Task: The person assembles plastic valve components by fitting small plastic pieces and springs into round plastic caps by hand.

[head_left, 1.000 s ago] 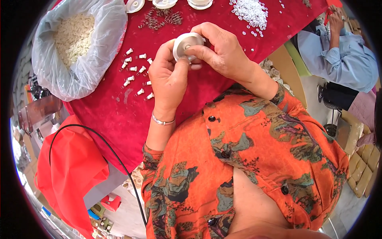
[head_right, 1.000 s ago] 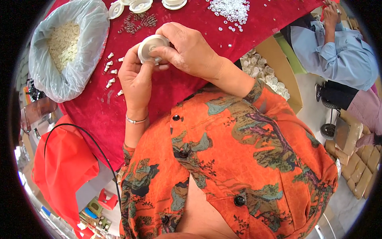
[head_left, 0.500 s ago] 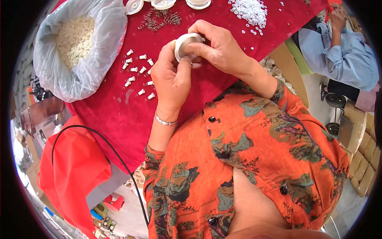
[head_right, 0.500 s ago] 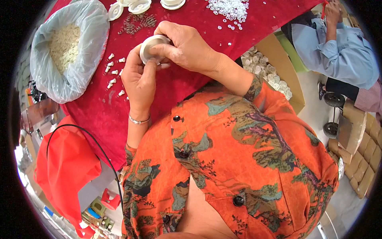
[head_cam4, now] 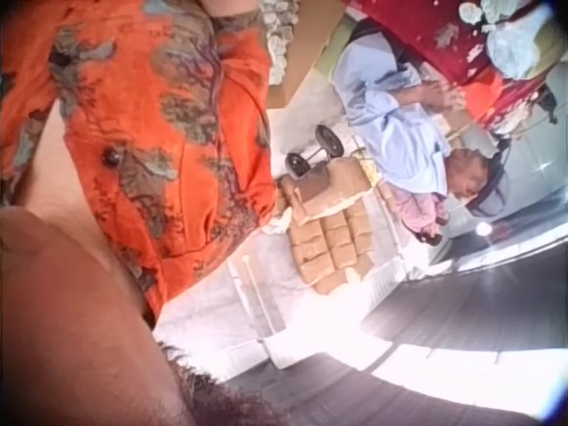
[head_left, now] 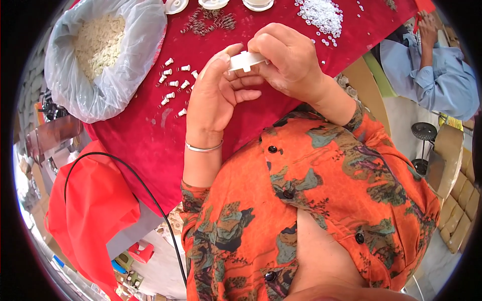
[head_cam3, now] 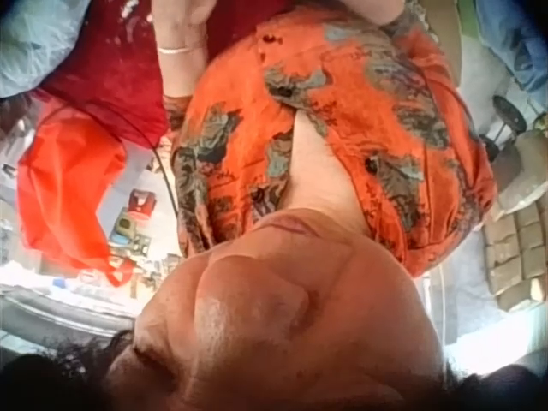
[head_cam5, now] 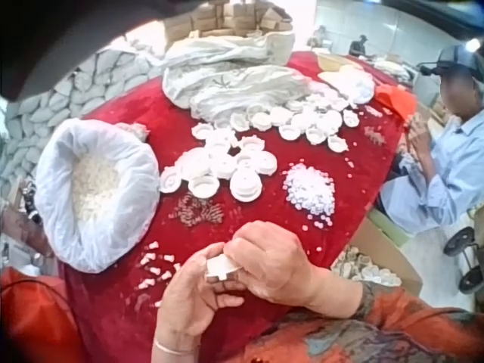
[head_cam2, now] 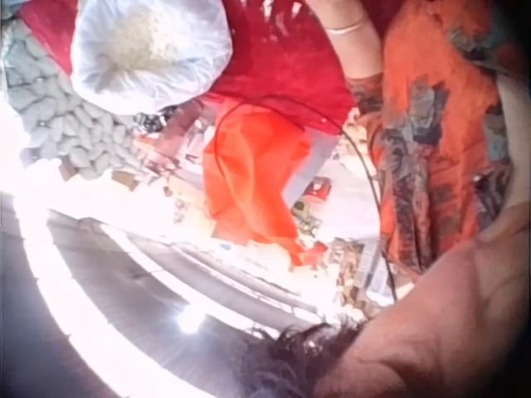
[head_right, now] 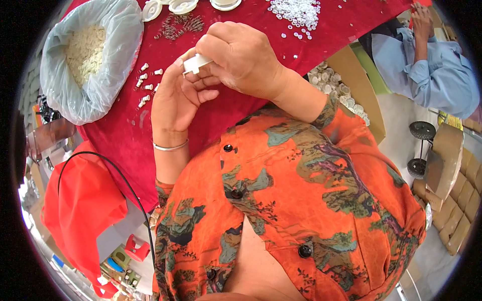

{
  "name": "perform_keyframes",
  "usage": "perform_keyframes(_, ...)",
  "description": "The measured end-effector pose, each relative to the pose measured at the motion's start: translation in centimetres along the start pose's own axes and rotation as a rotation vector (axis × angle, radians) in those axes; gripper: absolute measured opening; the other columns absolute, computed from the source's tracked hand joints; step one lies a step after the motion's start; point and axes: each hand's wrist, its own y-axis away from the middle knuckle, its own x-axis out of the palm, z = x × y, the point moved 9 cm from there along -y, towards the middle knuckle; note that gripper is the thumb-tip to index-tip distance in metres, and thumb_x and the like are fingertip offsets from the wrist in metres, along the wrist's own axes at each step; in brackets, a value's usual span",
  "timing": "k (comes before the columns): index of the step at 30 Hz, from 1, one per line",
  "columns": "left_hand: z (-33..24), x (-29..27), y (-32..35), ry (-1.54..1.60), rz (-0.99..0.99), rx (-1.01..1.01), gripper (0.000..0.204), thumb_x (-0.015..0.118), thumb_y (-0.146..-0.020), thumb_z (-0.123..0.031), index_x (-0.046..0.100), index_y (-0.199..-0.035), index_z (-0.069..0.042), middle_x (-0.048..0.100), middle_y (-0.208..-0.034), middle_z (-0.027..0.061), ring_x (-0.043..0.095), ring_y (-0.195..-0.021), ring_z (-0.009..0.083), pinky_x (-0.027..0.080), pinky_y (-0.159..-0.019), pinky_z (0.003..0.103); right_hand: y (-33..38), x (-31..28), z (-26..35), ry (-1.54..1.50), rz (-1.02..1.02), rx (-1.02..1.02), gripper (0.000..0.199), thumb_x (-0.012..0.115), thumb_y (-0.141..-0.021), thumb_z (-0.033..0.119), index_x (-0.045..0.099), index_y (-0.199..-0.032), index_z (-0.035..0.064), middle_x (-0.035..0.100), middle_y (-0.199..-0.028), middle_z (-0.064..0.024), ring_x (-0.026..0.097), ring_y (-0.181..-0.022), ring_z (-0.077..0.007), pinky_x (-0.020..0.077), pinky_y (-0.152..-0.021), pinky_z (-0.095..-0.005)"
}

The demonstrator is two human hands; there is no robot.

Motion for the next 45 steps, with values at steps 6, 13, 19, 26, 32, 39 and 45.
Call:
perform_keyframes(6,-0.2,-0.9,0.3,0.230,-0.027,0.037,0.038,0.053,-0.084,-0.006,0.052,-0.121,0.001,0.062,-0.107,0.0151,0.063,-0.094,0.0250,0.055,-0.079,0.039,-0.2,0.0,1.8,0.067,0.021,-0.134,0.022,0.072,-0.066,0.012,0.057,-0.082,0.0105,0.056,-0.081,-0.0017,0.058,-0.072,-0.0215,0.0481,-0.063,-0.0337)
perform_keyframes(13,-1.6,-2.1,0.7,0.183,-0.169,0.230,0.038,0.053,-0.080,0.007,0.053,-0.117,0.002,0.061,-0.107,0.0149,0.062,-0.098,0.0257,0.055,-0.084,0.040,-0.2,0.7,1.4,0.017,0.048,-0.234,0.021,0.071,-0.070,0.013,0.059,-0.086,0.0109,0.058,-0.093,-0.0028,0.059,-0.080,-0.0210,0.0490,-0.067,-0.0338)
perform_keyframes(19,-3.5,-2.6,1.3,-0.211,-0.309,0.394,0.039,0.053,-0.082,0.005,0.051,-0.120,0.003,0.062,-0.108,0.0157,0.063,-0.096,0.0248,0.055,-0.084,0.038,0.7,1.6,-1.0,-0.360,0.256,0.113,0.031,0.067,-0.078,0.006,0.062,-0.108,0.0043,0.060,-0.103,-0.0099,0.063,-0.085,-0.0266,0.0524,-0.075,-0.0342)
perform_keyframes(26,-2.9,-0.8,1.5,-0.317,-0.216,0.453,0.043,0.054,-0.082,0.009,0.050,-0.125,0.003,0.064,-0.098,0.0107,0.062,-0.089,0.0147,0.050,-0.079,0.024,4.2,5.1,-3.9,-0.905,0.263,0.731,0.034,0.061,-0.091,0.007,0.049,-0.121,-0.0004,0.059,-0.106,-0.0061,0.057,-0.098,-0.0120,0.0491,-0.083,-0.0262)
perform_keyframes(32,-1.1,-0.5,0.9,-0.297,-0.159,0.238,0.048,0.054,-0.078,0.009,0.049,-0.126,0.004,0.064,-0.097,0.0088,0.062,-0.084,0.0124,0.051,-0.071,0.022,4.6,4.8,-3.8,-0.982,0.331,0.691,0.031,0.059,-0.092,0.011,0.053,-0.121,-0.0001,0.062,-0.105,-0.0052,0.056,-0.099,-0.0107,0.0469,-0.086,-0.0270)
perform_keyframes(39,-1.0,-0.6,0.3,-0.286,-0.231,0.258,0.049,0.053,-0.076,0.012,0.051,-0.125,0.004,0.064,-0.095,0.0080,0.060,-0.080,0.0088,0.049,-0.068,0.020,3.6,3.2,-7.1,-0.675,0.382,0.649,0.026,0.062,-0.089,0.014,0.061,-0.112,0.0016,0.065,-0.095,-0.0029,0.059,-0.092,-0.0102,0.0489,-0.080,-0.0269)
perform_keyframes(45,-2.9,-0.4,-0.3,-0.428,-0.257,0.361,0.052,0.052,-0.075,0.013,0.049,-0.126,0.005,0.062,-0.101,0.0071,0.060,-0.085,0.0111,0.047,-0.074,0.021,2.8,-3.8,-16.0,0.434,0.272,0.353,0.014,0.056,-0.086,0.016,0.064,-0.091,0.0067,0.063,-0.084,-0.0153,0.062,-0.081,-0.0334,0.0508,-0.072,-0.0428)
